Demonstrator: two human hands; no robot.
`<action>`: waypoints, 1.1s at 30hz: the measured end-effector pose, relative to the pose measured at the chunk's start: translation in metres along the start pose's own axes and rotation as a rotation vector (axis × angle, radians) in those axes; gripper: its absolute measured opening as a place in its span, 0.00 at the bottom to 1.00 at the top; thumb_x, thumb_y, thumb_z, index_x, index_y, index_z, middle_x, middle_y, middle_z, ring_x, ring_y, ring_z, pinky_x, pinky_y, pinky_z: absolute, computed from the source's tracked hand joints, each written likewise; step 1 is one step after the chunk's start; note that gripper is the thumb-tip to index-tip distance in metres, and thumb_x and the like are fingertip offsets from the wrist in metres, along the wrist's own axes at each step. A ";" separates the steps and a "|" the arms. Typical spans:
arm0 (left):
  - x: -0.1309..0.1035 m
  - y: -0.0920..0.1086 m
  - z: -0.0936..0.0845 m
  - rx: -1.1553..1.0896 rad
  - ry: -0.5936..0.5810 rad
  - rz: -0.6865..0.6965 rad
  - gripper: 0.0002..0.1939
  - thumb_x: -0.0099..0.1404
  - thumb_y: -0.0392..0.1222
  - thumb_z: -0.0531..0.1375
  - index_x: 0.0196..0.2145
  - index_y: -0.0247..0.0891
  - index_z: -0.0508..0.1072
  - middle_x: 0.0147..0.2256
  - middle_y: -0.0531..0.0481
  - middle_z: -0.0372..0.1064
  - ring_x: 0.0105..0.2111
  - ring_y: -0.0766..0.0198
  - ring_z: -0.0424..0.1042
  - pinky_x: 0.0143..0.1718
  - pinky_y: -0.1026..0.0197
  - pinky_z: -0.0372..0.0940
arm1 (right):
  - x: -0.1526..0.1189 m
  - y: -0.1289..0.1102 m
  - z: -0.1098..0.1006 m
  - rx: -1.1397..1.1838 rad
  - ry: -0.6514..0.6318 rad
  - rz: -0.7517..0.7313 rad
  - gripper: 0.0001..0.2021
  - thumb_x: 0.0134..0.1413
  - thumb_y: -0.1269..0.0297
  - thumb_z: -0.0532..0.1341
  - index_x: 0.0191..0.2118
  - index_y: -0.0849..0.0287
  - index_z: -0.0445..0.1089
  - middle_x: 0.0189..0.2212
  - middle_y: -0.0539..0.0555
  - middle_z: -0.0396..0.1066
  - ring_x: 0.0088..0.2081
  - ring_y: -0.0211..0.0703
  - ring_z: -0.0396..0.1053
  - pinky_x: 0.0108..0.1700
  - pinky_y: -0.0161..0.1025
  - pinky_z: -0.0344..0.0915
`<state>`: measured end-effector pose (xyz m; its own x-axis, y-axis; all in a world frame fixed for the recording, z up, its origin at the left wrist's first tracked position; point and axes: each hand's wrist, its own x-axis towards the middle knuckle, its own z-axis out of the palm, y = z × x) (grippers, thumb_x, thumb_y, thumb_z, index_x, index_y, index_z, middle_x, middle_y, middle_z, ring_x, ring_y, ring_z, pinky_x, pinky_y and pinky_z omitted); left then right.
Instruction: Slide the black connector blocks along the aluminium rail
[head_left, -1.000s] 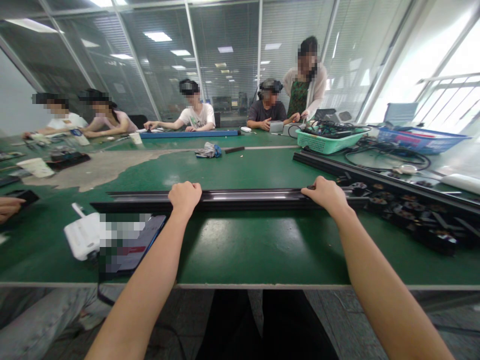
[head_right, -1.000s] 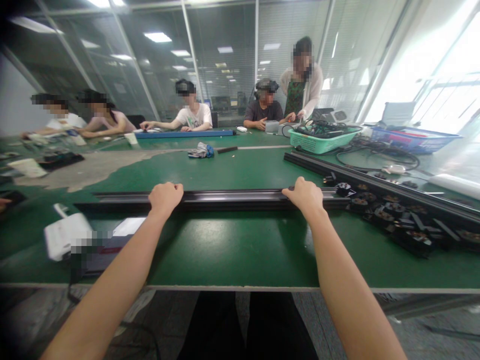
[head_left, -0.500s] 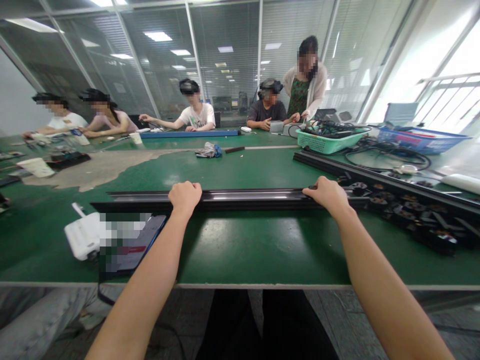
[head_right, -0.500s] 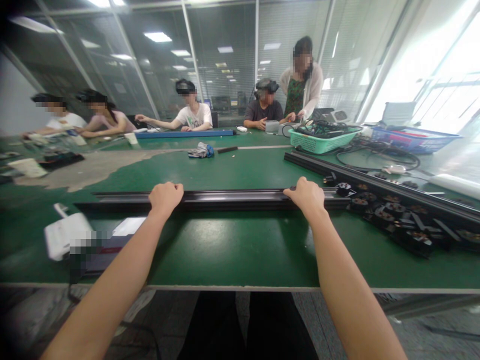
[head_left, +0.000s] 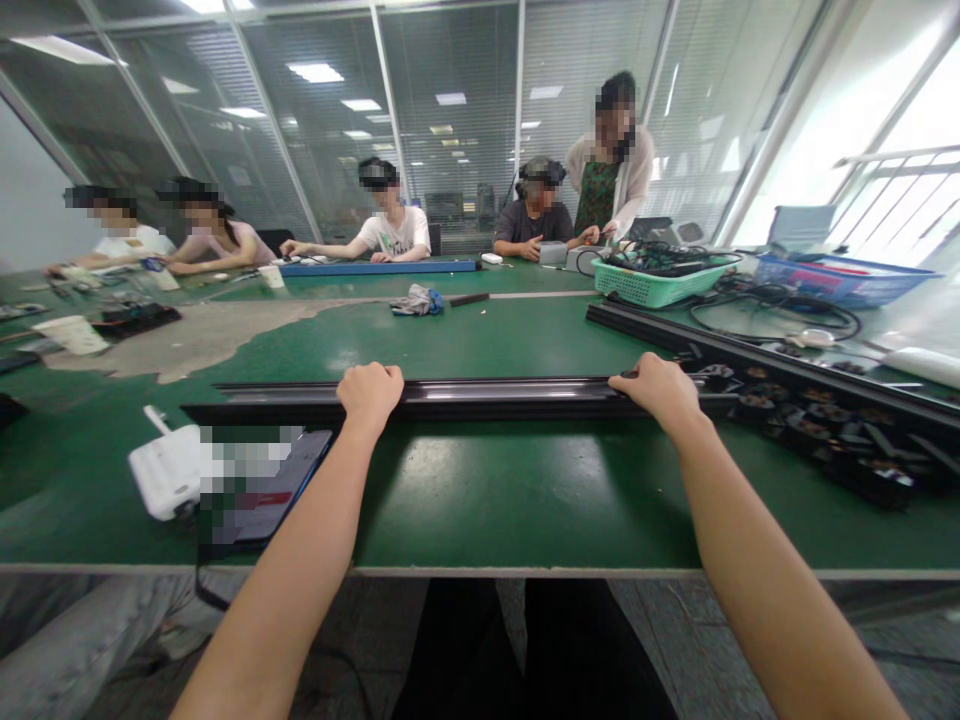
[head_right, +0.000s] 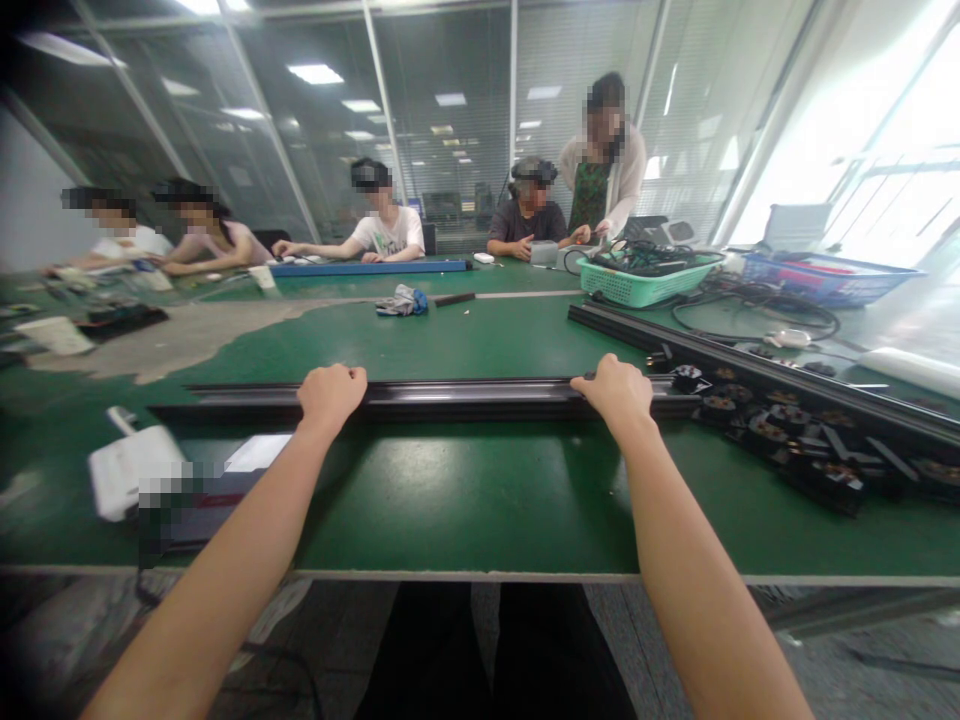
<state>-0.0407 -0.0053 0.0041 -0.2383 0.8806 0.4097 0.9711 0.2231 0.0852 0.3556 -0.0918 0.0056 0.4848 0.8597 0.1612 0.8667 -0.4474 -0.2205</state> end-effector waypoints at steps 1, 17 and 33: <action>0.000 0.000 0.000 0.000 -0.002 0.000 0.27 0.65 0.45 0.45 0.42 0.26 0.79 0.37 0.28 0.74 0.43 0.43 0.73 0.41 0.50 0.67 | 0.000 0.000 0.000 0.002 0.002 0.005 0.25 0.52 0.47 0.58 0.46 0.65 0.70 0.42 0.69 0.74 0.45 0.60 0.73 0.42 0.47 0.66; -0.001 0.001 -0.004 -0.009 -0.025 -0.004 0.27 0.65 0.45 0.45 0.43 0.27 0.79 0.38 0.28 0.74 0.44 0.42 0.72 0.41 0.50 0.66 | 0.005 0.005 0.000 0.009 0.009 0.064 0.25 0.50 0.46 0.60 0.43 0.63 0.72 0.39 0.68 0.74 0.44 0.60 0.73 0.42 0.49 0.67; -0.002 -0.003 -0.004 -0.012 -0.013 -0.006 0.27 0.65 0.45 0.45 0.42 0.26 0.79 0.37 0.28 0.74 0.44 0.43 0.72 0.41 0.51 0.66 | 0.032 0.021 -0.007 -0.020 -0.162 -0.160 0.16 0.50 0.50 0.63 0.30 0.60 0.71 0.28 0.58 0.73 0.33 0.49 0.72 0.32 0.38 0.60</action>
<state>-0.0432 -0.0095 0.0065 -0.2443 0.8847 0.3970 0.9697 0.2236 0.0985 0.3900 -0.0753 0.0126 0.3174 0.9476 0.0355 0.9339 -0.3058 -0.1851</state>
